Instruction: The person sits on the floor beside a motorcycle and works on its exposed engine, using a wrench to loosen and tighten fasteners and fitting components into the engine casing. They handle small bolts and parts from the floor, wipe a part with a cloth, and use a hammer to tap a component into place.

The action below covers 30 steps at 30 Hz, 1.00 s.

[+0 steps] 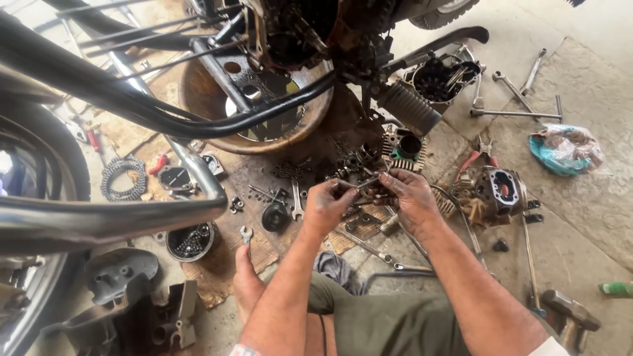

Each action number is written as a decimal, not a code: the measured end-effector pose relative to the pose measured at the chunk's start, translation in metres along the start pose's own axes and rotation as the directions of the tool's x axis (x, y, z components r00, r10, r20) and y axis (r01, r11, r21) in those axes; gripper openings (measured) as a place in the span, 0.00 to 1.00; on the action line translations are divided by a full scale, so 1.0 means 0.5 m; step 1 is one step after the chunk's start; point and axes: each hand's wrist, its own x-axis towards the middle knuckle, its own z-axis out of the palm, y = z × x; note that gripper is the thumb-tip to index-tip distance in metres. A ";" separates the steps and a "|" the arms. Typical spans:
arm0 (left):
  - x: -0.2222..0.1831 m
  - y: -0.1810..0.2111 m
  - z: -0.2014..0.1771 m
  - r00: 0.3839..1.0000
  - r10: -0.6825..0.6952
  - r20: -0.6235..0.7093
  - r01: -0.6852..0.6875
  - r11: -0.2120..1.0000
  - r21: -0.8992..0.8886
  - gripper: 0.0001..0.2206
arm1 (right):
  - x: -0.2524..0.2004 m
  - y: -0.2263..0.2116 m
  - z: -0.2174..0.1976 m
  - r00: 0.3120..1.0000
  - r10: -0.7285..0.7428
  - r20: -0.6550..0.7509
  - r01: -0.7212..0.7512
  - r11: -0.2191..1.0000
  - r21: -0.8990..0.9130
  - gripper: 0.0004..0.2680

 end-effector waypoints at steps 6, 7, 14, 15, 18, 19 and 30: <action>-0.031 0.040 -0.025 0.935 0.342 -0.091 -0.325 0.932 0.159 0.04 | -0.043 -0.063 0.124 0.970 -0.159 -0.182 0.106 0.957 -0.269 0.13; -0.032 0.041 -0.030 0.935 0.344 -0.088 -0.328 0.932 0.157 0.04 | -0.028 -0.039 0.106 0.969 -0.162 -0.185 0.109 0.957 -0.269 0.13; -0.030 0.036 -0.060 0.865 0.456 -0.210 -0.412 0.884 0.221 0.04 | 0.020 -0.031 0.137 0.957 -0.289 -0.006 0.226 0.758 -0.612 0.06; -0.028 0.028 -0.060 0.818 0.520 -0.244 -0.444 0.842 0.306 0.05 | 0.012 -0.057 0.171 0.982 -0.150 -0.119 0.117 0.961 -0.250 0.08; -0.023 0.018 -0.058 0.692 0.633 -0.348 -0.570 0.774 0.275 0.07 | 0.011 -0.142 0.277 0.983 -0.013 -0.184 -0.003 0.996 -0.087 0.09; -0.026 0.027 -0.061 0.690 0.636 -0.346 -0.573 0.772 0.275 0.07 | 0.020 -0.154 0.302 0.983 -0.017 -0.184 0.001 0.996 -0.086 0.09; 0.000 0.022 -0.069 0.793 0.448 -0.413 -0.306 0.879 0.365 0.24 | 0.196 -0.211 0.463 0.986 -0.032 -0.165 0.058 0.986 0.156 0.04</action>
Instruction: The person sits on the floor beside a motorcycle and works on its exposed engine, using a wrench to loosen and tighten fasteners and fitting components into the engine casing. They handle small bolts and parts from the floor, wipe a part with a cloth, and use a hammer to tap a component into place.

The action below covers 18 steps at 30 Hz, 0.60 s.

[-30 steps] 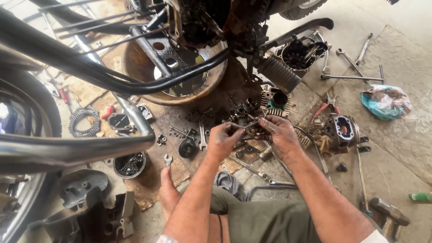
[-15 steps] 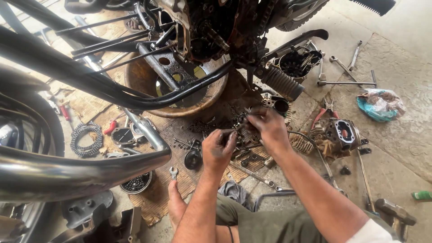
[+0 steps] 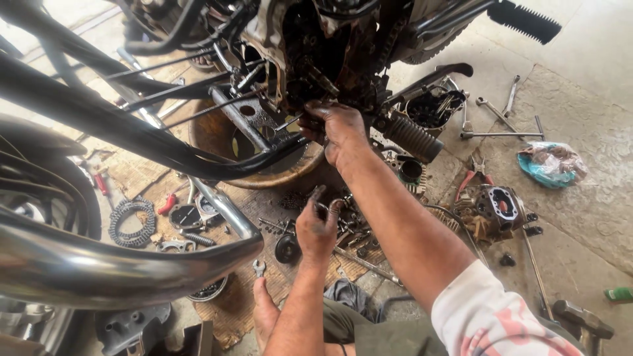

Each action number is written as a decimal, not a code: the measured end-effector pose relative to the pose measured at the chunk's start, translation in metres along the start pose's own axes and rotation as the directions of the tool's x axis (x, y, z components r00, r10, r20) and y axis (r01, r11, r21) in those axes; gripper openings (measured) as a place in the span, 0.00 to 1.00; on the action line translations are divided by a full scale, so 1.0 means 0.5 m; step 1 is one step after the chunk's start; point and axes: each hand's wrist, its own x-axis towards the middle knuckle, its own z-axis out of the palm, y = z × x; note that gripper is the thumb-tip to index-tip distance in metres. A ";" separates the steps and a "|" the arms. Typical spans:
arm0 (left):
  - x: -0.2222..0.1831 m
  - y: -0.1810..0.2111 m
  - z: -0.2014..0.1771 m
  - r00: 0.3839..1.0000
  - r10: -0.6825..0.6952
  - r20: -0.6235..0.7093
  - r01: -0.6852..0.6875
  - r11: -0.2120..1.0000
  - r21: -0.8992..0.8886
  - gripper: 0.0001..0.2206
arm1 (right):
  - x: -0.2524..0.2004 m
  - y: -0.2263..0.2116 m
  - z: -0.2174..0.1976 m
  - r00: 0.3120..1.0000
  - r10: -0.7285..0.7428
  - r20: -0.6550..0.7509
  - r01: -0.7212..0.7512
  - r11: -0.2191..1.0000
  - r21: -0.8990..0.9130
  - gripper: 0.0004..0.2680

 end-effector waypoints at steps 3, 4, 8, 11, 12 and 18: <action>0.004 -0.010 0.000 0.999 0.041 -0.008 -0.041 0.999 0.036 0.21 | 0.009 0.004 0.014 1.000 -0.003 -0.025 0.002 1.000 -0.014 0.04; 0.008 -0.007 -0.001 0.999 0.046 -0.008 -0.045 0.998 0.032 0.21 | 0.010 0.005 0.016 1.000 -0.009 -0.025 0.008 1.000 -0.015 0.04; 0.010 -0.009 -0.004 0.999 -0.035 0.026 0.034 0.998 0.049 0.20 | 0.015 0.017 0.018 1.000 -0.022 0.002 0.022 1.000 0.006 0.04; 0.007 -0.013 -0.002 0.997 -0.065 0.041 0.063 0.997 0.040 0.20 | 0.029 0.017 0.018 1.000 0.009 0.003 -0.009 0.999 0.032 0.04; 0.007 -0.013 -0.001 0.997 -0.065 0.042 0.064 0.997 0.031 0.20 | 0.036 0.016 0.019 0.998 0.057 -0.004 -0.057 0.997 0.060 0.04; 0.011 -0.002 -0.003 0.991 -0.117 0.064 0.115 0.993 0.037 0.20 | 0.020 0.020 0.032 0.990 -0.134 0.030 0.138 0.976 -0.171 0.03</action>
